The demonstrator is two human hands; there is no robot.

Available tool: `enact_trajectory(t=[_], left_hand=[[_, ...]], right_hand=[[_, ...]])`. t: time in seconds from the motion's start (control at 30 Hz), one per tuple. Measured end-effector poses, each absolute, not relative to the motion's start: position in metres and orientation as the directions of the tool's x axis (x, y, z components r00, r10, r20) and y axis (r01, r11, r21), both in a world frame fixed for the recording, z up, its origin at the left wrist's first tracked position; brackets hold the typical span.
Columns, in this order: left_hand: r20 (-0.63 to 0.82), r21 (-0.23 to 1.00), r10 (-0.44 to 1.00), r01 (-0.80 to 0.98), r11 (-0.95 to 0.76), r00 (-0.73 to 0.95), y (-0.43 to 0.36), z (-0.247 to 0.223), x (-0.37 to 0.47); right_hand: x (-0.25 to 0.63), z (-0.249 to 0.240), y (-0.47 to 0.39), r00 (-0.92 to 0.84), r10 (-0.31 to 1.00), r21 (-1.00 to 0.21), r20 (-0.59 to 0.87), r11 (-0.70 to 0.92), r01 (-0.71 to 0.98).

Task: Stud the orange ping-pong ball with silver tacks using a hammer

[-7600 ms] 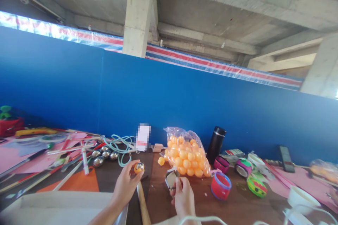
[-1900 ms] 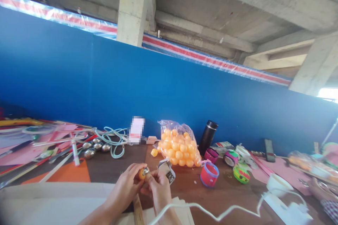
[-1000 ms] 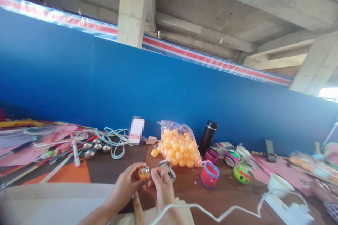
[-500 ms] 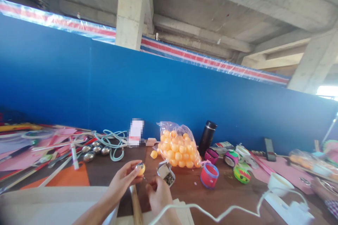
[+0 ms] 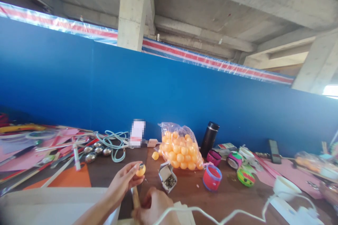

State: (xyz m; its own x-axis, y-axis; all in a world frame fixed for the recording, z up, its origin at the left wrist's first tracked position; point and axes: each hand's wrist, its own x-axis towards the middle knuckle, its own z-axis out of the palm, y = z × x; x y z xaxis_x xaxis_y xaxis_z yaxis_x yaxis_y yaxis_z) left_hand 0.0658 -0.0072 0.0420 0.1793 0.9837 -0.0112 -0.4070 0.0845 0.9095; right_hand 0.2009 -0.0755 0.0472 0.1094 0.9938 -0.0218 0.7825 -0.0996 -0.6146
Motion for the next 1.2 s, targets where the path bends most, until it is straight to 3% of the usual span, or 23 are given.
enact_trajectory(t=[0.07,0.17,0.7,0.93,1.2], left_hand=[[-0.011,0.920,0.985,-0.385,0.078,0.173,-0.009,0.043,0.067],[-0.001,0.936,0.987,-0.348,0.057,0.159,-0.009,0.042,0.069],[0.121,0.976,0.986,-0.194,-0.098,0.114,0.003,0.028,0.072],[0.195,0.969,0.967,-0.188,-0.163,0.162,0.002,0.022,0.071],[0.297,0.954,0.944,-0.081,-0.288,0.140,0.003,0.024,0.064]], right_hand=[[0.196,0.050,-0.079,0.103,0.995,-0.516,-0.012,-0.095,0.851],[0.192,0.051,-0.081,0.080,0.997,-0.485,0.013,-0.063,0.872],[0.192,0.051,-0.080,0.105,0.994,-0.513,-0.038,-0.109,0.851],[0.189,0.039,-0.076,0.117,0.993,-0.475,0.008,-0.099,0.875],[0.191,0.023,-0.062,0.177,0.983,-0.635,0.057,-0.102,0.766]])
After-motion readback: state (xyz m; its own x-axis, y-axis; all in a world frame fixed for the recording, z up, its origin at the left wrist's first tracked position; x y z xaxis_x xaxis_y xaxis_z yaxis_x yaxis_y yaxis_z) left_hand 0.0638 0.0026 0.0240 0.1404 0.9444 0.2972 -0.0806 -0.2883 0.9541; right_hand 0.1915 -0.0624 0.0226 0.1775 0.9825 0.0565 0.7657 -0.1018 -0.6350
